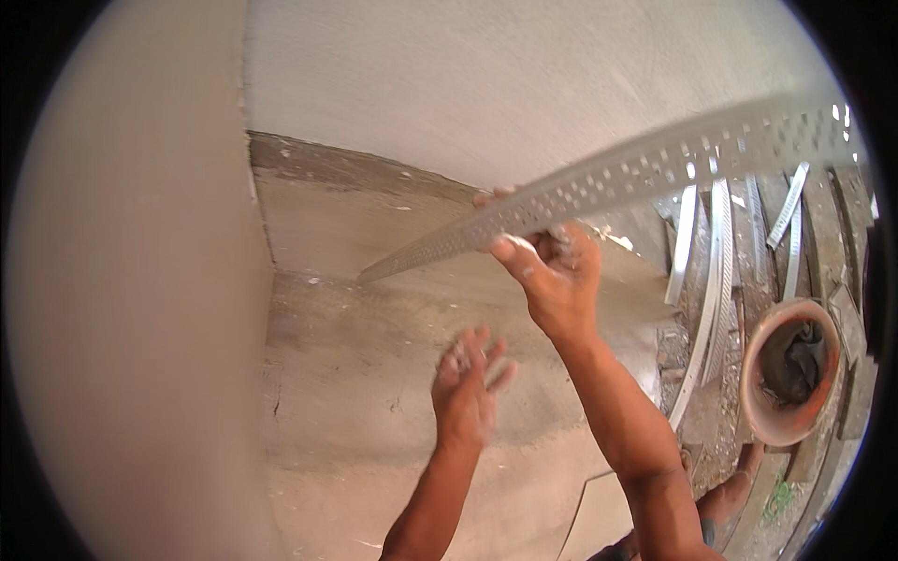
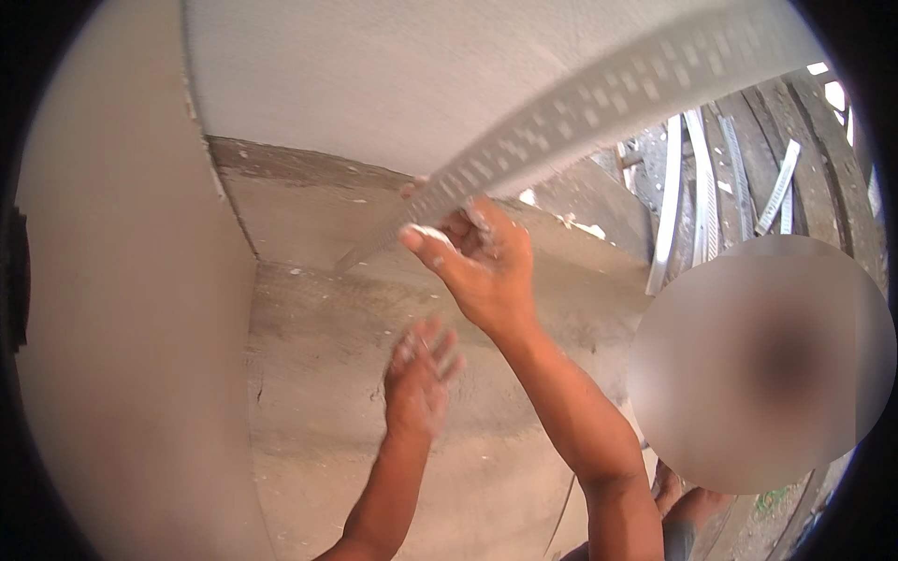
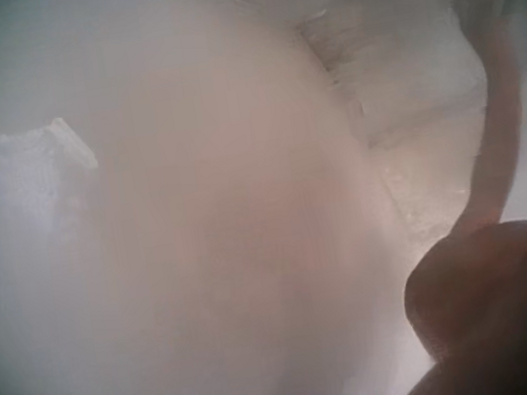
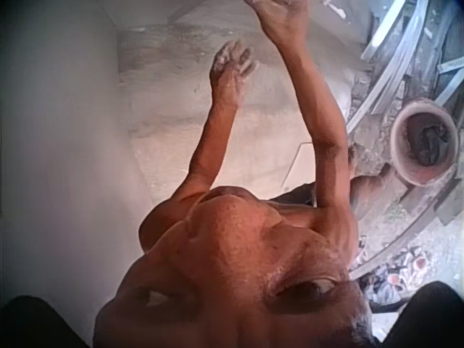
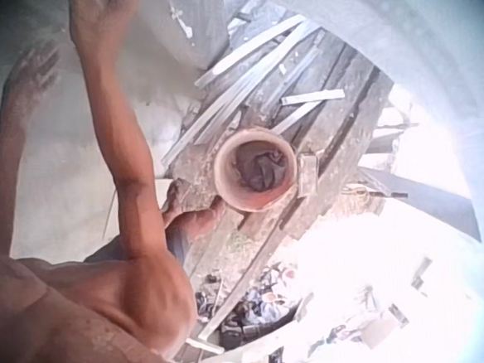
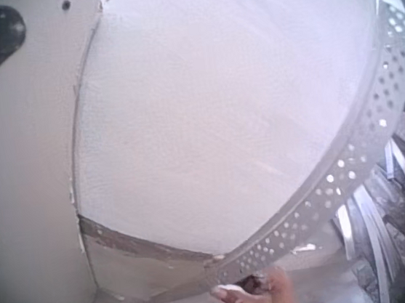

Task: The person positions a metal corner bead against the edge of a wall by hand and presses it into wet compound to secure it.

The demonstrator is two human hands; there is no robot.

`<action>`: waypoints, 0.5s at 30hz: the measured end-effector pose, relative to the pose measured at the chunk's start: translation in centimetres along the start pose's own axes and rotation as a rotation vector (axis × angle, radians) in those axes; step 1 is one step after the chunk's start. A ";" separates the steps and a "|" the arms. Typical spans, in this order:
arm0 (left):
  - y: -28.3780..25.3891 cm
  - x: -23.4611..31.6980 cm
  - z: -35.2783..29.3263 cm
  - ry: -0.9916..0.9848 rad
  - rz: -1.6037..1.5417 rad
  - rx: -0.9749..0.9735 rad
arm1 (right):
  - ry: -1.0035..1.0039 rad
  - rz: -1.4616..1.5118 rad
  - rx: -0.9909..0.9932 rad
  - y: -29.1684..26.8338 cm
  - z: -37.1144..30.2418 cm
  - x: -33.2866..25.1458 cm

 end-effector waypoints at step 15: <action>-29.2 -27.0 -24.1 -0.445 0.307 0.337 | -0.175 0.059 0.034 16.3 11.9 -3.6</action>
Point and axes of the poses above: each hand's wrist, its own z-axis towards the middle knuckle, its own y-axis out of the palm, x = y × z, the point moved 10 cm from there along z, towards the middle knuckle, and after that the axes turned 5 degrees about z, right-handed, at the moved point
